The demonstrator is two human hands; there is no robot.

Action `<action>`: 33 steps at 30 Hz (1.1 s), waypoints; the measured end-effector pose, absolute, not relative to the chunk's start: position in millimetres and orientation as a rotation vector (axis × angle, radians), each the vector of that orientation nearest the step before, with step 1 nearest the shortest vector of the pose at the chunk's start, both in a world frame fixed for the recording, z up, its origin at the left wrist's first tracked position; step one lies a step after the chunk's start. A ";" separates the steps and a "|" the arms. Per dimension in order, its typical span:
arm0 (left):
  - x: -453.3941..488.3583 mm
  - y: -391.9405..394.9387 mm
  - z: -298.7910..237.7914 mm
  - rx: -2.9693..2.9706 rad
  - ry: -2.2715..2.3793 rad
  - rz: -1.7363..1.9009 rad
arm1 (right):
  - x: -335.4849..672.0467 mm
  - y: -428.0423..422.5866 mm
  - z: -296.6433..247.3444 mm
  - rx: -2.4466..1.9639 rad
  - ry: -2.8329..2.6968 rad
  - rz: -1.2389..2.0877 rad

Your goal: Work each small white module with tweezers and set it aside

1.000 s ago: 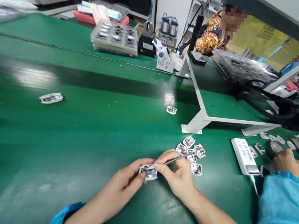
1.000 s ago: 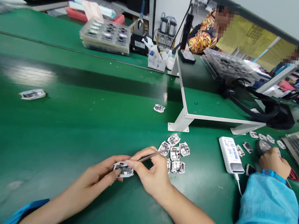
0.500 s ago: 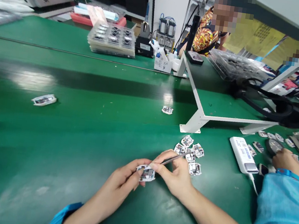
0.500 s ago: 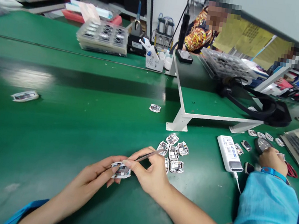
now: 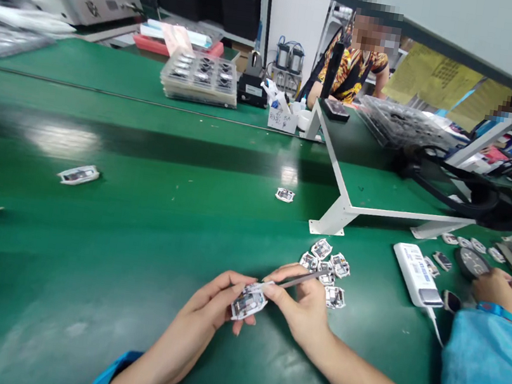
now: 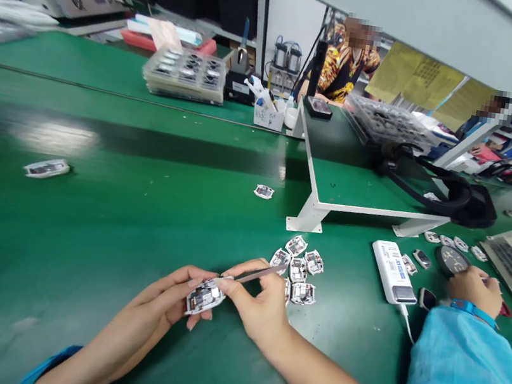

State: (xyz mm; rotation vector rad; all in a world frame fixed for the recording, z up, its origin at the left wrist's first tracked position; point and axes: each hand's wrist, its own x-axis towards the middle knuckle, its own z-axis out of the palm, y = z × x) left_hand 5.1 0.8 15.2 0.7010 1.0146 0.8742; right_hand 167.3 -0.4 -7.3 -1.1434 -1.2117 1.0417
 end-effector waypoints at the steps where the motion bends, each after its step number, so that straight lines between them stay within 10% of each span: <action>1: 5.4 0.1 14.8 0.712 1.019 0.874 | 166.7 -0.5 -7.7 -1.140 -1.201 1.058; 33: 0.3 1.6 10.1 0.780 1.115 0.680 | 170.4 3.6 -3.3 -0.787 -1.572 0.701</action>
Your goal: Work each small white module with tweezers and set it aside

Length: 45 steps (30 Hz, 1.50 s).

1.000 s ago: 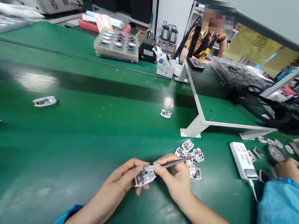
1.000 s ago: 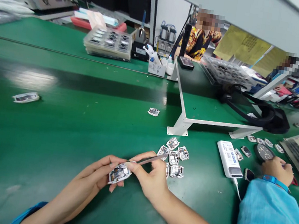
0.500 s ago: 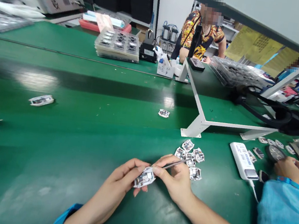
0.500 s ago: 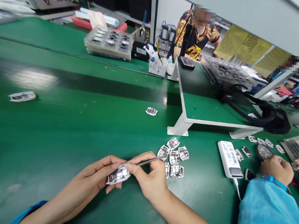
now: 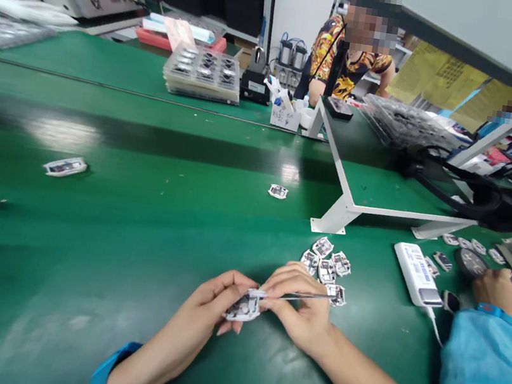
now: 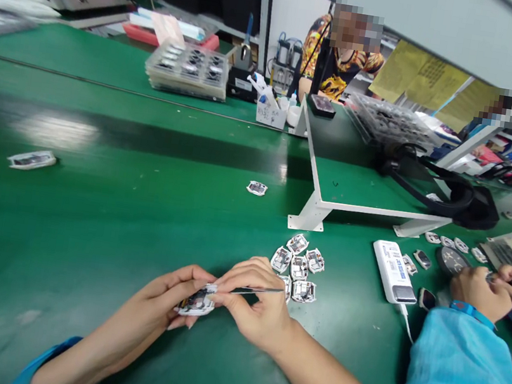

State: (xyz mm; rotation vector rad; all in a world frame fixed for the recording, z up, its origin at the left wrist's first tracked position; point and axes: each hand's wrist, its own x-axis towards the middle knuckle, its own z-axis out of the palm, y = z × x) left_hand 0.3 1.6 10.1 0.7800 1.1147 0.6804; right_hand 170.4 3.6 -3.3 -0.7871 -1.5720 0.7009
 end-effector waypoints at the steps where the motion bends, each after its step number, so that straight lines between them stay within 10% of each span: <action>1: 0.7 1.6 10.9 0.772 1.108 0.685 | 170.1 3.6 -3.9 -0.790 -1.562 0.712; 28: 1.1 3.1 -1.2 0.860 1.126 0.691 | 169.1 1.2 -9.5 -0.985 -1.158 1.321; 45: 1.5 2.3 5.8 0.832 1.162 0.693 | 172.7 1.8 -5.5 -0.939 -1.495 0.990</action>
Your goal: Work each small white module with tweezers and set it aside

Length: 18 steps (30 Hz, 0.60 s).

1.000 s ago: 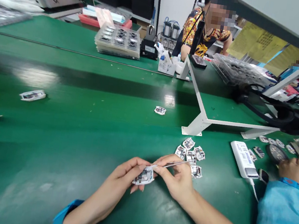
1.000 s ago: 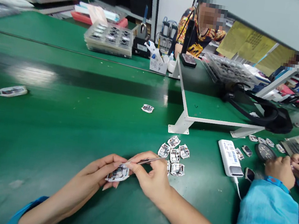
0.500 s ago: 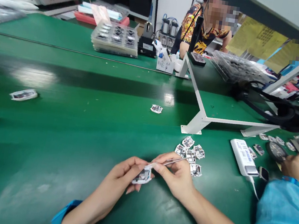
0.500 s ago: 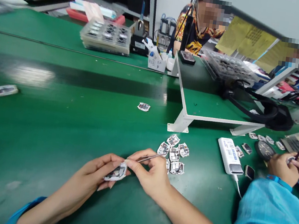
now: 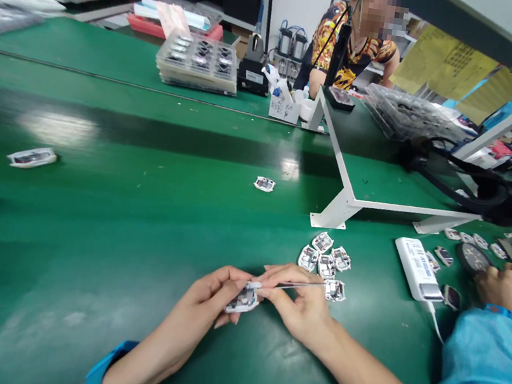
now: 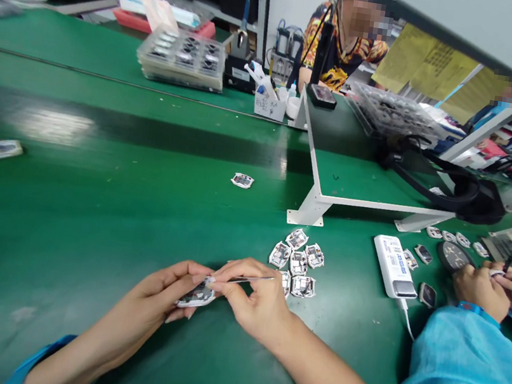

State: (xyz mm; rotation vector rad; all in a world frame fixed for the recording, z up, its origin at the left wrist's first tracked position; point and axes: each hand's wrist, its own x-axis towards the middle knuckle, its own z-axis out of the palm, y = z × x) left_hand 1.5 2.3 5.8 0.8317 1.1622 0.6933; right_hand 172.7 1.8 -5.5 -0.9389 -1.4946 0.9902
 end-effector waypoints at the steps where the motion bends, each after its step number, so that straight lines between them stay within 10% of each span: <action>1: 1.2 2.2 6.9 0.833 1.156 0.700 | 172.8 1.8 -4.7 -0.944 -1.500 0.965; 18: 1.8 1.0 4.1 0.852 1.144 0.762 | 170.4 0.3 -5.3 -0.935 -1.539 0.812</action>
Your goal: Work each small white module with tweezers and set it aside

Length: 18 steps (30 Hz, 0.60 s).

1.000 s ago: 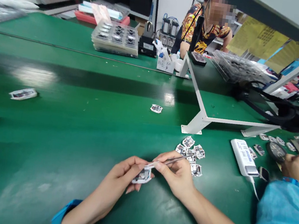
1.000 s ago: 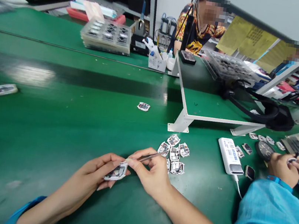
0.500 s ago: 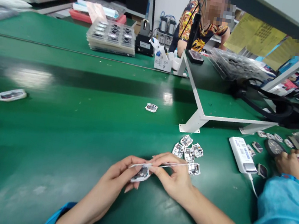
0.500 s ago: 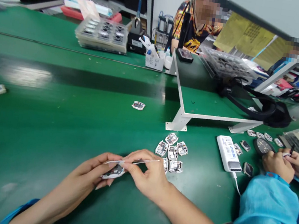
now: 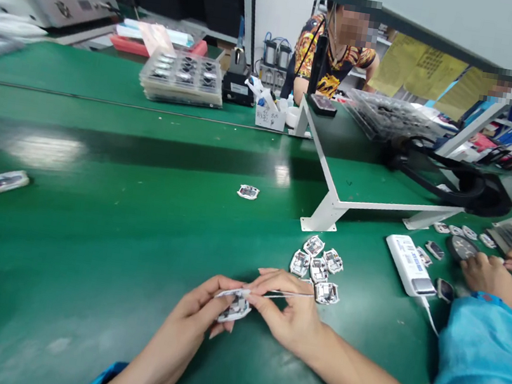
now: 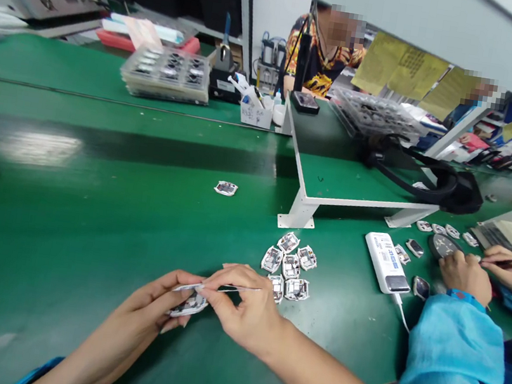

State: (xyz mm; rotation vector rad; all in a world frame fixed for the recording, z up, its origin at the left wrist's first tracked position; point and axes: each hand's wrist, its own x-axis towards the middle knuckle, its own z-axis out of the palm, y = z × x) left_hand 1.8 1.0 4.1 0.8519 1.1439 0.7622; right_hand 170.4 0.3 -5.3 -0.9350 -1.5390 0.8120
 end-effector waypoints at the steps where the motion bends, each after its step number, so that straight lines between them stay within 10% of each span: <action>1: 2.5 1.3 5.0 0.836 1.149 0.766 | 170.2 0.3 -5.5 -0.938 -1.512 0.837; 18: -0.2 5.7 -5.1 1.077 1.100 0.780 | 174.8 6.1 -4.1 -1.084 -1.501 0.762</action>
